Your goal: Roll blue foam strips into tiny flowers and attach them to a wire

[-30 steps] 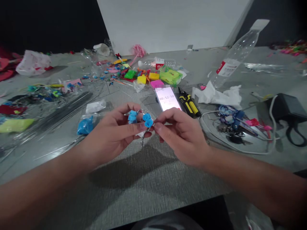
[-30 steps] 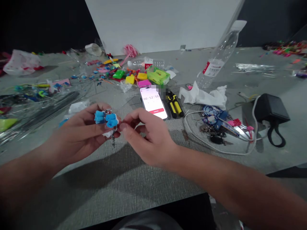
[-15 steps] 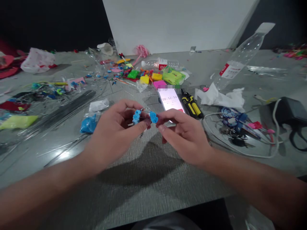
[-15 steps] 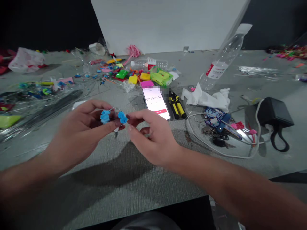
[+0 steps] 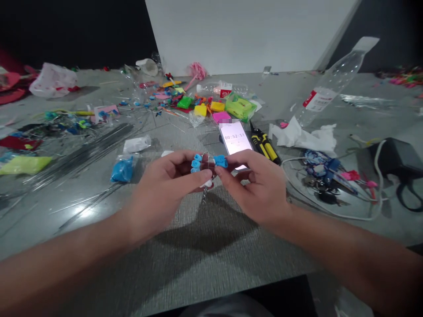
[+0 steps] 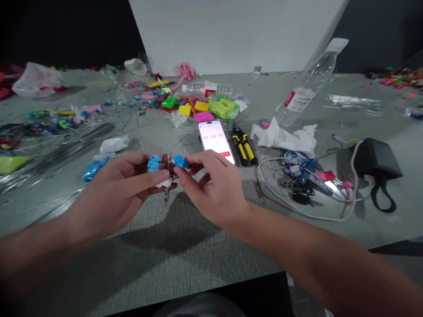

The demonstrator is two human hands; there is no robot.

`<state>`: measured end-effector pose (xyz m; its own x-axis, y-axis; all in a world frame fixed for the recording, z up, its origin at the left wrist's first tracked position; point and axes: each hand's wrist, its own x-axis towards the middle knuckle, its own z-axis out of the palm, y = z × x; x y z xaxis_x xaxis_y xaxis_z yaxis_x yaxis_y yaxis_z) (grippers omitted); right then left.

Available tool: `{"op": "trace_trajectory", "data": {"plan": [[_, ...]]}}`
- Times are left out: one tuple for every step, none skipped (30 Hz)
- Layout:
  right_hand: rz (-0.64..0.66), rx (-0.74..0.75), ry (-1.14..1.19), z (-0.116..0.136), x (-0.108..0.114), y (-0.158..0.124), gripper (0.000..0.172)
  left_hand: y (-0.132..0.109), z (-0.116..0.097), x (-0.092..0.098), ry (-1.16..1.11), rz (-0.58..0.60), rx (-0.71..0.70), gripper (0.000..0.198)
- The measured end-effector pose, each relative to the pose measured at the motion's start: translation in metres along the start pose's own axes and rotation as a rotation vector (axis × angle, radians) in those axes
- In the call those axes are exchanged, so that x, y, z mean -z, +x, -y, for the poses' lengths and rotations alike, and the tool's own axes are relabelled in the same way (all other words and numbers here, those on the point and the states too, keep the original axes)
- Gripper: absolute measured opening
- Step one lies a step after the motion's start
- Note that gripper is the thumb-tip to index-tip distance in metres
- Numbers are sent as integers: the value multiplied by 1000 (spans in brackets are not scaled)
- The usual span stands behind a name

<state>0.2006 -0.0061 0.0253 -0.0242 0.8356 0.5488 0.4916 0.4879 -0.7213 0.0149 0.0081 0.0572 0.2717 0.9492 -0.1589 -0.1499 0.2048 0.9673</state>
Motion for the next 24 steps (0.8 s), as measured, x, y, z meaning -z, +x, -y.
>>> {"op": "trace_trajectory", "data": {"plan": [[-6, -7, 6, 0, 0, 0, 12, 0, 0, 0, -2, 2, -2, 21], [-6, -14, 14, 0, 0, 0, 12, 1, 0, 1, -2, 7, -6, 21], [-4, -20, 21, 0, 0, 0, 12, 2, 0, 2, 1, 14, -15, 21], [1, -24, 25, 0, 0, 0, 12, 3, 1, 3, 11, 21, -23, 22], [9, -24, 26, 1, 1, 1, 12, 4, 2, 4, 27, 23, -30, 22], [22, -20, 25, 1, 1, 1, 12, 5, 3, 5, 47, 20, -37, 21], [33, -10, 21, 2, 2, 1, 12, 5, 3, 6, 74, 15, -42, 21], [40, 5, 14, 3, 2, 1, 12, 6, 4, 7, 102, 8, -51, 21], [43, 23, 5, 3, 3, 2, 12, 6, 4, 8, 131, 2, -60, 22], [43, 39, -6, 4, 3, 2, 12, 6, 5, 8, 159, -2, -66, 23], [37, 54, -16, 4, 2, 1, 11, 5, 4, 8, 185, -6, -72, 24], [30, 65, -24, 4, 2, 1, 10, 5, 4, 8, 205, -11, -77, 24], [27, 65, -25, 3, 1, 1, 9, 4, 3, 8, 215, -16, -80, 25], [32, 52, -19, 3, 1, 0, 9, 3, 3, 7, 212, -21, -78, 26], [43, 30, -8, 2, 0, 0, 9, 3, 2, 7, 200, -27, -73, 26], [56, 5, 3, 2, 0, 0, 10, 3, 2, 6, 186, -35, -69, 26], [72, -18, 15, 2, 0, 0, 11, 2, 2, 6, 182, -41, -68, 26], [89, -38, 25, 2, 0, 0, 12, 3, 2, 6, 194, -47, -73, 25], [104, -50, 35, 3, 0, 0, 14, 3, 3, 7, 226, -56, -87, 24], [114, -54, 43, 4, 0, 0, 16, 4, 3, 8, 272, -64, -108, 23], [121, -53, 50, 5, 1, 0, 19, 4, 3, 9, 322, -73, -134, 22], [118, -41, 56, 5, 1, 0, 22, 5, 4, 10, 368, -85, -159, 21], [109, -21, 60, 6, 1, 0, 24, 5, 5, 10, 406, -100, -179, 21], [95, 9, 59, 6, 1, 0, 26, 6, 6, 11, 434, -112, -188, 20]]}}
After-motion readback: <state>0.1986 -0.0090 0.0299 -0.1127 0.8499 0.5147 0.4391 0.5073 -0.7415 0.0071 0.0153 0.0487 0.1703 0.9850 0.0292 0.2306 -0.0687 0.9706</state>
